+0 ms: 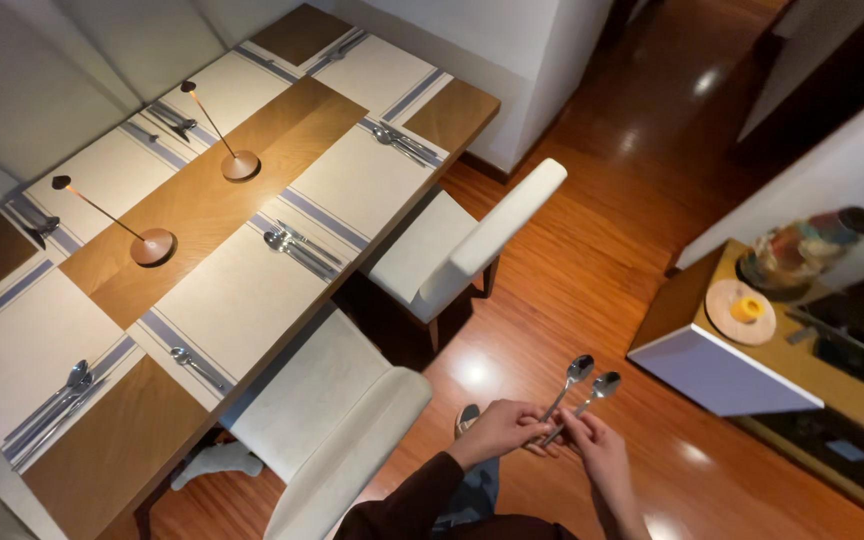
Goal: The person places spoons and forks onto individual placemats at a dining table, retrieving more utensils from a kitchen drawer during the process.
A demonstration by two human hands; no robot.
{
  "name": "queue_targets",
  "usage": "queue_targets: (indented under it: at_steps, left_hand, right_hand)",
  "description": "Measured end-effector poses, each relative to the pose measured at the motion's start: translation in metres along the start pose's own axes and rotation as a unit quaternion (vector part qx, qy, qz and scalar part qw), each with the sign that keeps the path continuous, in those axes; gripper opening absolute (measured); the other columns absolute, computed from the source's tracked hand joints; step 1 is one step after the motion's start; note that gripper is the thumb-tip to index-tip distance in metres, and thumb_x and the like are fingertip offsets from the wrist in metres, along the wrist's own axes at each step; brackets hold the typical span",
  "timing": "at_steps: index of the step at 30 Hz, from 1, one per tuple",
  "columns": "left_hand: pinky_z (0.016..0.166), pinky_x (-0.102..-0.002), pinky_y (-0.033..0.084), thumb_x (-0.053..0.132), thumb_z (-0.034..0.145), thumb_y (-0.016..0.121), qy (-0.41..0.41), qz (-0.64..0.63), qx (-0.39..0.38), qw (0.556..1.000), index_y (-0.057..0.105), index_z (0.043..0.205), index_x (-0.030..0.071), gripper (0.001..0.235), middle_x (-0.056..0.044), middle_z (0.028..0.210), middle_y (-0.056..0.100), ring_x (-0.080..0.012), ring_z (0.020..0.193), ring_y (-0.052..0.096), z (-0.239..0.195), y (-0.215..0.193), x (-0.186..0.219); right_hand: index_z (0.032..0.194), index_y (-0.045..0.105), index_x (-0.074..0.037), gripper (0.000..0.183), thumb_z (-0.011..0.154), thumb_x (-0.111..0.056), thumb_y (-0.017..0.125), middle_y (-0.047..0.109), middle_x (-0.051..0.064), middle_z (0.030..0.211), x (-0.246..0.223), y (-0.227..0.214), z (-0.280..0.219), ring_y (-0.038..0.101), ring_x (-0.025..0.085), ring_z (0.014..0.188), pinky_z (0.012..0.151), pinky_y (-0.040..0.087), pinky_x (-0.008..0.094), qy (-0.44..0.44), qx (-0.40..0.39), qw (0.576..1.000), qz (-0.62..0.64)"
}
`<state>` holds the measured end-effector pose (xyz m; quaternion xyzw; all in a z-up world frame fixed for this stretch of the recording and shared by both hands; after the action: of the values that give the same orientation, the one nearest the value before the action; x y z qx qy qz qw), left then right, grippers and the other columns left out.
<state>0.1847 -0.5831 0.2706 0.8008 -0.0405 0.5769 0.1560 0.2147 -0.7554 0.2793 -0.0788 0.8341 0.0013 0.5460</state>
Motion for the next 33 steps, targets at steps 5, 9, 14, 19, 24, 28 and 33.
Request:
queue_targets:
  at_steps: [5,9,14,19,24,28,33]
  left_hand:
    - [0.078,-0.033,0.066,0.017,0.104,0.064,0.030,-0.064,0.062,0.996,0.064,0.112,0.000,0.019,-0.021,0.107,0.076,-0.0276,0.082,0.076,0.054,-0.039,0.077]
    - [0.059,-0.022,0.057,0.024,0.102,0.063,0.057,-0.051,0.185,0.980,0.058,0.105,0.001,0.023,-0.013,0.096,0.080,-0.0174,0.064,0.073,0.093,-0.097,0.113]
    - [0.066,-0.024,0.058,0.023,0.102,0.064,0.051,-0.119,0.346,0.929,0.064,0.105,0.002,0.022,-0.017,0.098,0.081,-0.0154,0.069,0.071,0.105,-0.155,0.106]
    - [0.066,-0.022,0.057,0.017,0.097,0.071,0.029,-0.141,0.487,0.861,0.078,0.099,0.003,0.016,-0.009,0.092,0.083,-0.0109,0.069,0.068,0.097,-0.187,0.114]
    - [0.086,-0.022,0.055,0.024,0.086,0.083,-0.045,-0.198,0.626,0.753,0.086,0.107,0.007,0.027,-0.003,0.107,0.083,-0.0095,0.096,0.070,0.103,-0.205,0.103]
    - [0.068,-0.023,0.055,0.024,0.084,0.085,-0.011,-0.200,0.677,0.708,0.086,0.100,0.004,0.026,-0.003,0.095,0.080,-0.0100,0.078,0.064,0.135,-0.222,0.070]
    - [0.084,-0.022,0.057,0.035,0.081,0.086,-0.089,-0.139,0.690,0.705,0.085,0.101,0.008,0.033,-0.001,0.101,0.084,-0.0079,0.094,0.075,0.155,-0.227,0.036]
  right_hand:
    - [0.117,0.069,0.011,0.033,0.098,-0.015,0.063,0.078,0.028,0.112,-0.080,-0.002,0.067,0.075,0.031,0.097,0.084,0.057,0.037,0.041,0.001,0.998,0.039]
    - [0.120,0.067,0.010,0.030,0.100,-0.013,0.062,0.077,0.027,0.114,-0.114,0.006,0.125,0.074,0.032,0.096,0.082,0.055,0.037,0.038,-0.032,0.998,0.048]
    - [0.118,0.071,0.010,0.032,0.098,-0.014,0.064,0.078,0.026,0.114,-0.152,0.029,0.161,0.075,0.032,0.094,0.083,0.056,0.037,0.083,-0.083,0.993,0.020]
    - [0.119,0.072,0.011,0.032,0.098,-0.012,0.065,0.080,0.024,0.113,-0.182,0.054,0.226,0.076,0.032,0.092,0.083,0.056,0.036,0.106,-0.149,0.982,-0.047]
    - [0.122,0.070,0.012,0.037,0.096,-0.013,0.065,0.080,0.027,0.113,-0.209,0.079,0.299,0.078,0.033,0.091,0.081,0.059,0.037,0.091,-0.257,0.957,-0.095]
    - [0.116,0.073,0.012,0.034,0.097,-0.015,0.064,0.083,0.022,0.112,-0.251,0.102,0.343,0.079,0.029,0.095,0.085,0.059,0.035,0.065,-0.297,0.939,-0.162]
    - [0.122,0.069,0.012,0.033,0.099,-0.010,0.061,0.079,0.026,0.113,-0.246,0.134,0.386,0.077,0.033,0.093,0.080,0.060,0.036,0.077,-0.350,0.924,-0.137]
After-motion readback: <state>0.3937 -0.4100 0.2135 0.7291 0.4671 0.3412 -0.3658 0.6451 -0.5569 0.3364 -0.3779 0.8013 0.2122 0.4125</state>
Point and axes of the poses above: each hand's wrist, its own z-axis towards the middle knuckle, its own y-axis out of the palm, x = y × z, the point moved 3 cm from there along z, towards the middle knuckle
